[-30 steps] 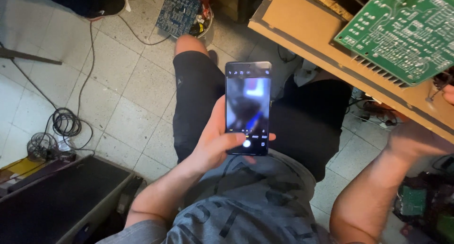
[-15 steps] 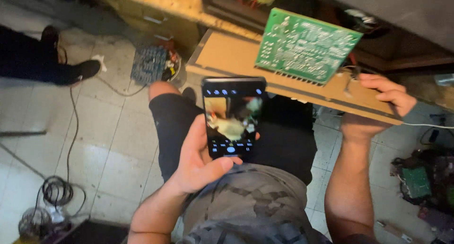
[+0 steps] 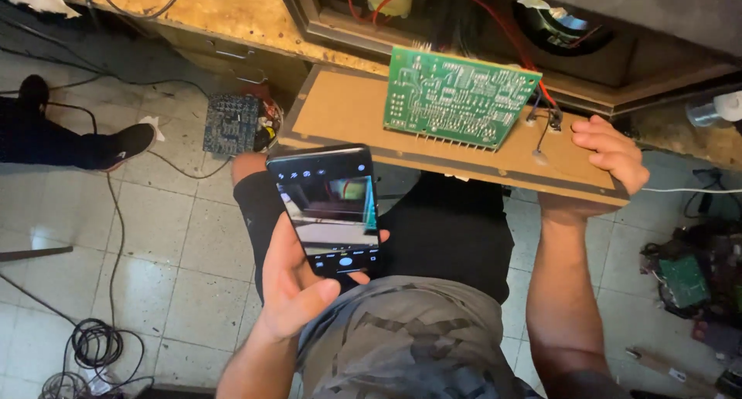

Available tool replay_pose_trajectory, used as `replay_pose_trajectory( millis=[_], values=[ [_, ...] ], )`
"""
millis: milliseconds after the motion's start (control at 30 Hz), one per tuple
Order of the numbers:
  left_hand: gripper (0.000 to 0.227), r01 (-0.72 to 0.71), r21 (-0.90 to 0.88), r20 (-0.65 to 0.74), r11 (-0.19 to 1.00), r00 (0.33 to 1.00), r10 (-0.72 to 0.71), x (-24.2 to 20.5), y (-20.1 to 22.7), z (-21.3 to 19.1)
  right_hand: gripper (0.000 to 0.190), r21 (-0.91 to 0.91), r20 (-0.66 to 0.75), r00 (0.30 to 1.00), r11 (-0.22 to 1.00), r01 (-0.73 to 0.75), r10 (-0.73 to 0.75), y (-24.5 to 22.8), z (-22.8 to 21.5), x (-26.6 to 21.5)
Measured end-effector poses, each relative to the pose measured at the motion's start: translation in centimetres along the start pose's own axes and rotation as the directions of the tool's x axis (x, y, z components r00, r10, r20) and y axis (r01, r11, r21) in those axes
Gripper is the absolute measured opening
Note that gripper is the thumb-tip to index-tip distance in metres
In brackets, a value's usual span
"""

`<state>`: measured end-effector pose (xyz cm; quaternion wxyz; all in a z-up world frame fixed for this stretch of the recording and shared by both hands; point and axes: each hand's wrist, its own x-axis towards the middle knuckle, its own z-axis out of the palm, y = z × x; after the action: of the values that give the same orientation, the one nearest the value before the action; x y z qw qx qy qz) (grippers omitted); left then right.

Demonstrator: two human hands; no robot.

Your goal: The person holds a smartphone to take a picture of a green circuit board mounted on a wooden board. They then use a screwdriver to point at specific components on the circuit board while continuing to view the board through the phone's camera.

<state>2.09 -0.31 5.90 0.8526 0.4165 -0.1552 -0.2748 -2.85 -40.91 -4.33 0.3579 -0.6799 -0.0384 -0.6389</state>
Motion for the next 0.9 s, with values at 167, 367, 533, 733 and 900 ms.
replay_pose_trajectory(
  millis=[167, 367, 533, 733, 900],
  values=[
    [0.089, 0.011, -0.092, -0.033, 0.996, 0.999, -0.014, -0.3, 0.5, 0.3, 0.015, 0.011, 0.011, 0.997, 0.997, -0.071, 0.071, -0.3, 0.3, -0.4],
    [0.087, -0.014, 0.018, 0.026, 1.0, 1.0, 0.013, -0.4, 0.5, -0.5, 0.016, 0.002, -0.005, 0.996, 0.996, -0.091, 0.091, -1.8, 0.8, 0.3],
    [0.092, 0.026, 0.021, -0.012, 0.999, 1.0, -0.026, -0.4, 0.9, 0.1, 0.019, -0.178, 0.037, 0.999, 0.983, 0.042, -0.036, -2.5, 0.7, 1.8],
    [0.094, 0.017, 0.019, 0.024, 1.0, 1.0, -0.018, -0.4, 0.4, 0.1, 0.029, -0.152, 0.011, 0.983, 0.971, 0.184, -0.184, 0.4, 0.0, 0.1],
    [0.094, 0.021, -0.004, 0.024, 1.0, 0.999, -0.021, -1.0, 0.2, -0.1, 0.043, -0.162, -0.023, 0.993, 0.98, 0.111, -0.116, 2.0, -0.4, -2.6]
  ],
)
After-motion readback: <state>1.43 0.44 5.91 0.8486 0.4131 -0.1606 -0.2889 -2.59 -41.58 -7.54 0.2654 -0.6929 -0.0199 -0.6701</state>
